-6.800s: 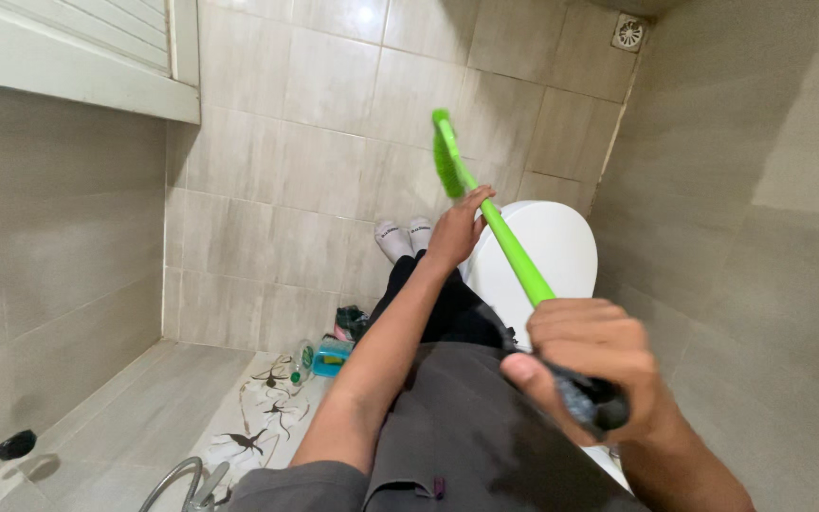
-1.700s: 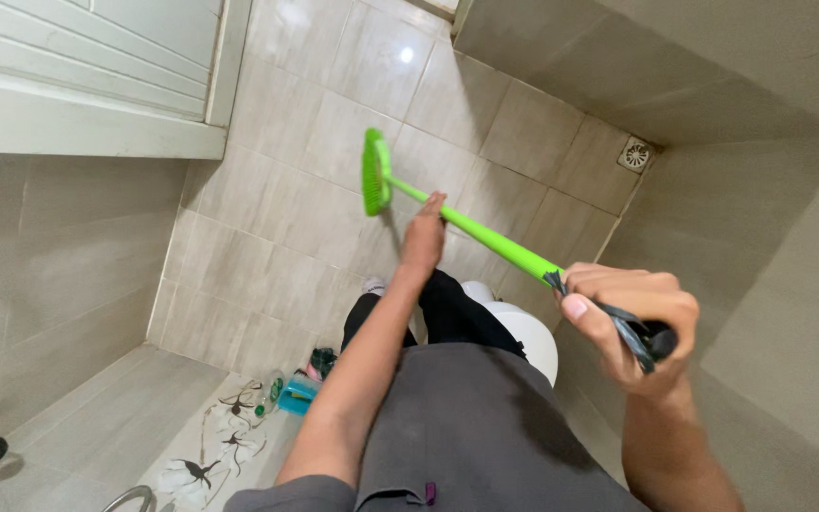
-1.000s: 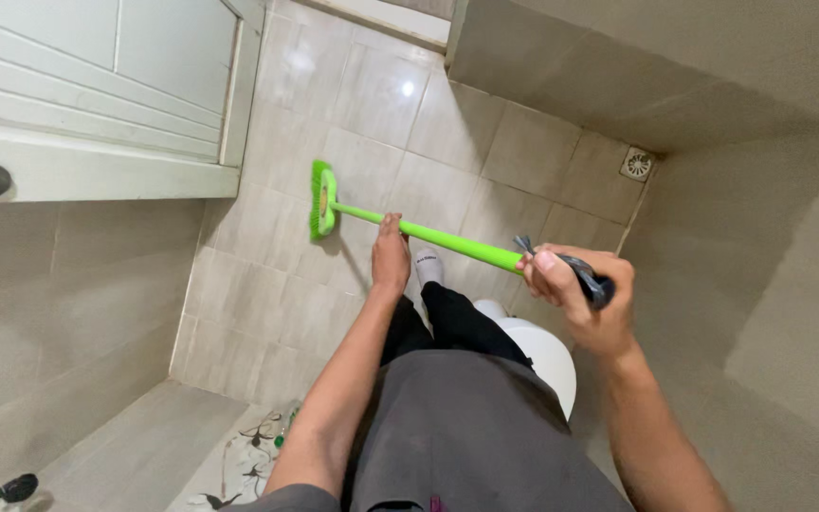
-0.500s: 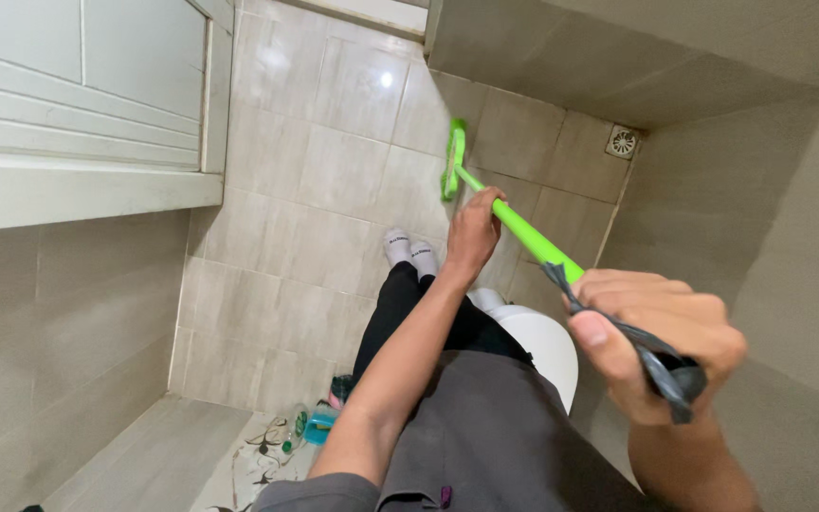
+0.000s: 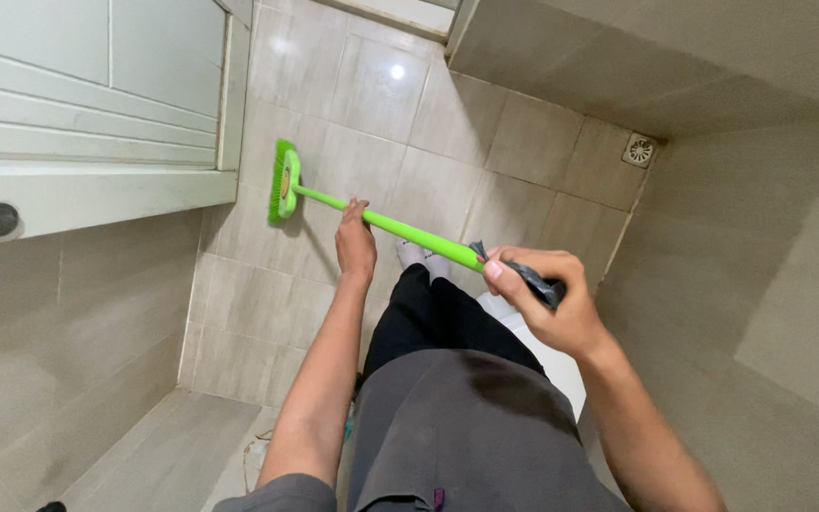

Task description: The person mops the tiled floor of a bathroom using a green mop.

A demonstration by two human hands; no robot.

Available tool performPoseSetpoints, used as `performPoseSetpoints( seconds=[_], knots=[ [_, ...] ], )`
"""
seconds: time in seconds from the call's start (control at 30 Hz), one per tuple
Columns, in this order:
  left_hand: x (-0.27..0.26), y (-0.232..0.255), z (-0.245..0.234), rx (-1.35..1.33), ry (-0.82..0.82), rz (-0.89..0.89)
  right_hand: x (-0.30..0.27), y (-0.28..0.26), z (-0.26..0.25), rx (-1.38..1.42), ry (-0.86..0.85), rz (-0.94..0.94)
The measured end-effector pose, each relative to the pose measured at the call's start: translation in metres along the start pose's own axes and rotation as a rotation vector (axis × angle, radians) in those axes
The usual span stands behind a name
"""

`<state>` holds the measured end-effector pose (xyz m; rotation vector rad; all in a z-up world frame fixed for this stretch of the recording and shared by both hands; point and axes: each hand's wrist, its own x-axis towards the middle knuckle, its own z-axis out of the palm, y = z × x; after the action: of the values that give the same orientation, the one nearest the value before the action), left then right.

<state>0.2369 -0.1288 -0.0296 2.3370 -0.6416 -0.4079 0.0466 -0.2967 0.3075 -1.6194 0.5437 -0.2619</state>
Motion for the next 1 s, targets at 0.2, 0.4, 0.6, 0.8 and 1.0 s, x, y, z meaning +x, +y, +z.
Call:
performPoseSetpoints(
  seconds=[0.2,0.4,0.6,0.8,1.0],
  knots=[
    [-0.017,0.094,0.045,-0.362,-0.069,0.076,-0.002,-0.065,-0.019,-0.066,0.178,-0.226],
    [-0.020,0.172,0.056,-0.420,-0.229,0.284,0.000,-0.108,-0.013,-0.194,0.151,-0.310],
    [0.001,0.155,0.029,-0.439,-0.108,0.301,-0.002,-0.095,-0.041,-0.029,0.172,-0.394],
    [0.055,0.074,0.022,-0.211,-0.011,0.103,0.024,-0.023,-0.061,0.073,0.231,-0.052],
    [0.066,0.082,0.081,-0.212,-0.023,-0.005,0.022,-0.012,-0.089,0.018,0.182,-0.004]
  ],
)
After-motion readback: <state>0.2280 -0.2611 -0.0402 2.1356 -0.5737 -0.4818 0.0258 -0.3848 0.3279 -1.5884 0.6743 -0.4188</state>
